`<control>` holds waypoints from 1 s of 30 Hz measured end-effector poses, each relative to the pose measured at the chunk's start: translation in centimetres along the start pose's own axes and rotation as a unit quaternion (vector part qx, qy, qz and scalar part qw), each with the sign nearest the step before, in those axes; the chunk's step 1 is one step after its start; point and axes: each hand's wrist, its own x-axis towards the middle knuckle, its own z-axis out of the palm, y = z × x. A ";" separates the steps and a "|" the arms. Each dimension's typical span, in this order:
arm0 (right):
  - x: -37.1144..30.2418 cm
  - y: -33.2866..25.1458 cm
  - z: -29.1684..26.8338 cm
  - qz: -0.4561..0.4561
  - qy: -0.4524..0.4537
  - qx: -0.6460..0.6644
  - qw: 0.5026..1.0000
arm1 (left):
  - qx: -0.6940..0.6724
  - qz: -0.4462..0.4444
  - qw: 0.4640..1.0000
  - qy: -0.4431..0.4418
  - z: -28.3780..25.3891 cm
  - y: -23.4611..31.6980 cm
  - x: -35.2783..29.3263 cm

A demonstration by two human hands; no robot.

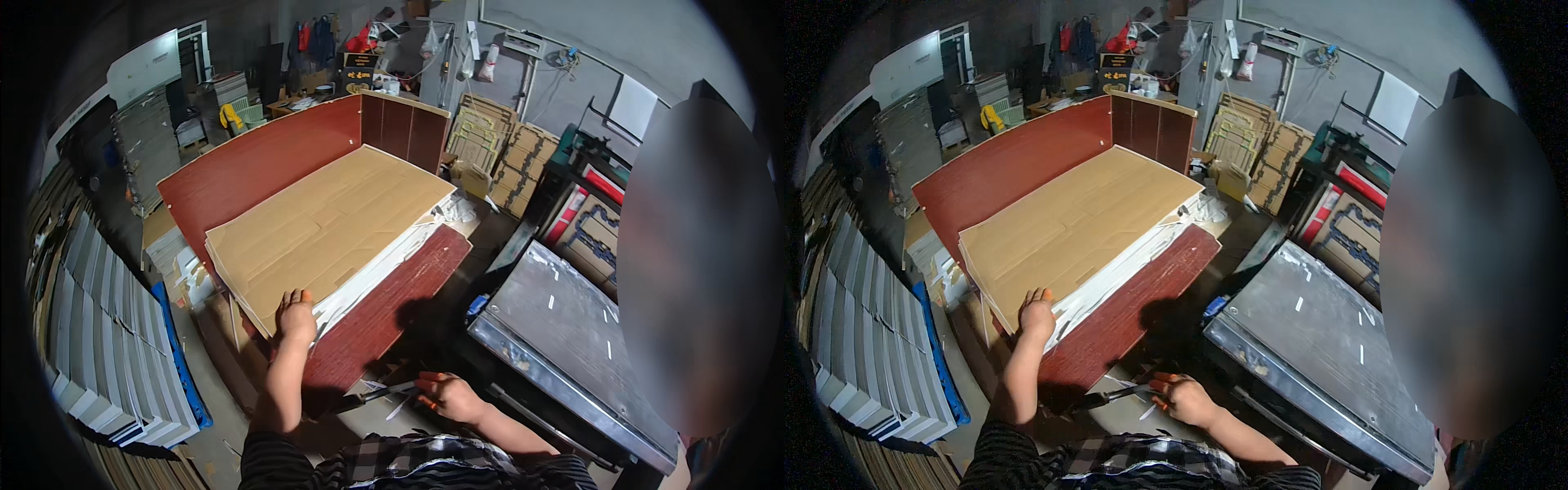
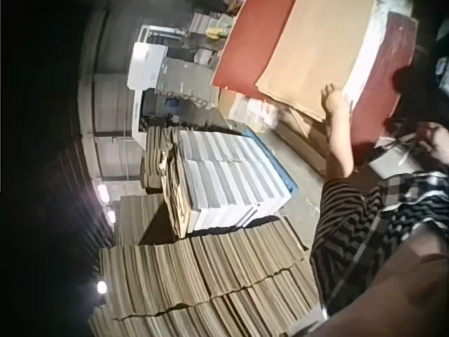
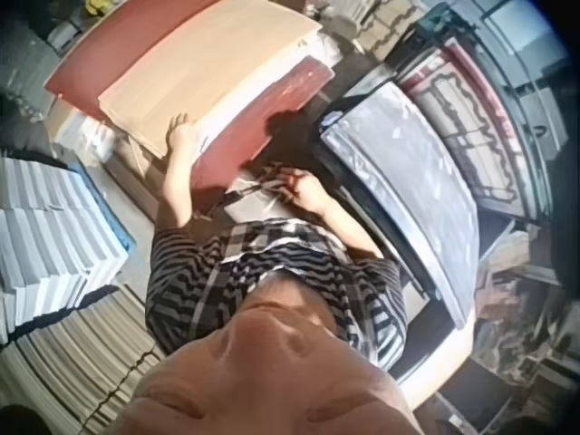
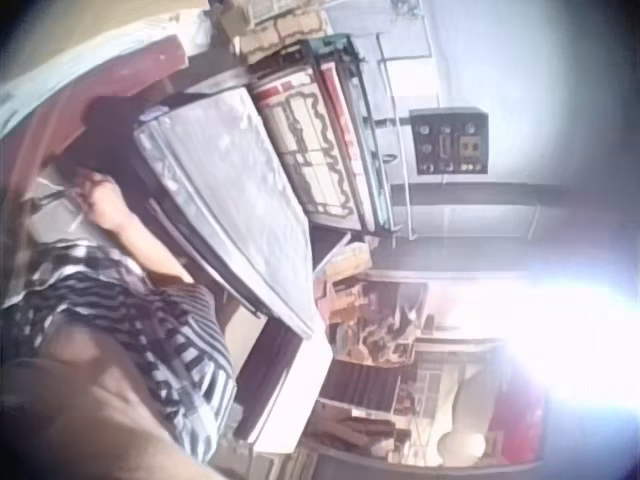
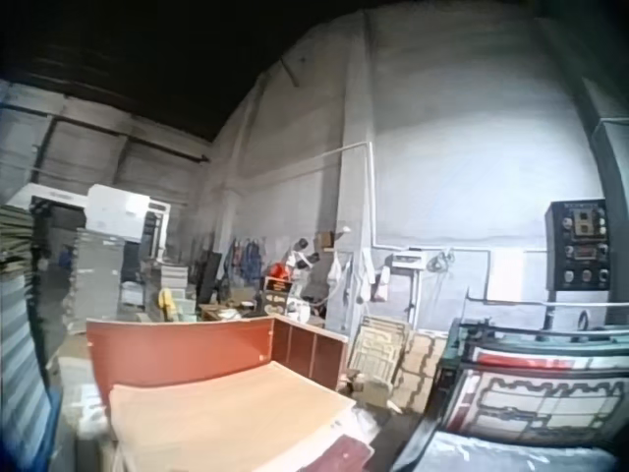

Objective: The person repeatedly places flat cardboard sheets onto a guillotine-style cutter, aligns them, and operates the machine to cut them. The cut pieces are then stacked on a nearby table. The person wears orange finger cots during the process.

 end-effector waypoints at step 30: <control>-86.7 -21.6 -3.1 0.885 0.234 -0.344 0.208 | -0.309 0.576 0.757 0.010 -8.1 54.1 -14.7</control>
